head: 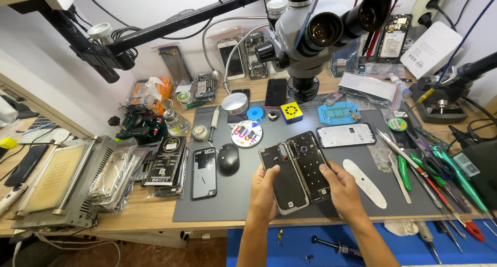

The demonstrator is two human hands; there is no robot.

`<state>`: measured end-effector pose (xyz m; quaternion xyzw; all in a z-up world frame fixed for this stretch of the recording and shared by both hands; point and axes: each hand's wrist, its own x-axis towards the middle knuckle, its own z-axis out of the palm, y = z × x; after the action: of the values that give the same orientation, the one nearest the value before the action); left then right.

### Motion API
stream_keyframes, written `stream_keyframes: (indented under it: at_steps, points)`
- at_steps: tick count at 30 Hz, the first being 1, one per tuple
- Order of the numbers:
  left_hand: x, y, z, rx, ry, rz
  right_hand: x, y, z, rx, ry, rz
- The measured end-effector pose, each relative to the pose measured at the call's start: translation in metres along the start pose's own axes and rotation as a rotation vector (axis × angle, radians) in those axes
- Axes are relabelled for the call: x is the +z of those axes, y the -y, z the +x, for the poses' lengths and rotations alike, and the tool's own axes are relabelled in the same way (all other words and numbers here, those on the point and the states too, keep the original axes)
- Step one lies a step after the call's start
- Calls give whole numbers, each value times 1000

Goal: The person cleans the back of a purple smartphone with a white cloth, then removes the back cover to expose the internal components. They use a syringe-like tool to apply a substance to the phone's interior and later use tweezers to manipulate small parts within the device.

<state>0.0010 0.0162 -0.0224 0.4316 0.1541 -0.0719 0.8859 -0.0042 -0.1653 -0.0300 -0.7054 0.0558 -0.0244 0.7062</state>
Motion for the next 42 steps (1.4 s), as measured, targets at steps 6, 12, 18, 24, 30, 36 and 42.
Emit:
stream_keyframes:
  at_steps: [6, 12, 18, 24, 30, 36, 42]
  points:
    - [-19, 14, 4, 267, 135, 77, -1, -29, 7, 202, -84, 149]
    - [-28, 3, 0, 248, 32, 201, 1, -28, 1, 135, 7, 379]
    - [-42, -19, 0, 250, -118, 197, -2, -21, 1, 105, -119, 384]
    - [-57, -30, 7, 389, -134, 706, 9, -11, -10, 61, -180, 449]
    - [-43, -16, 13, 982, -359, 1276, -7, -44, 4, -52, -131, 459]
    - [-6, 21, -13, 598, 25, 739, -7, -33, -2, 120, -150, 438]
    - [-18, 51, -10, 999, -109, 1115, -13, -40, 6, 17, -120, 3]
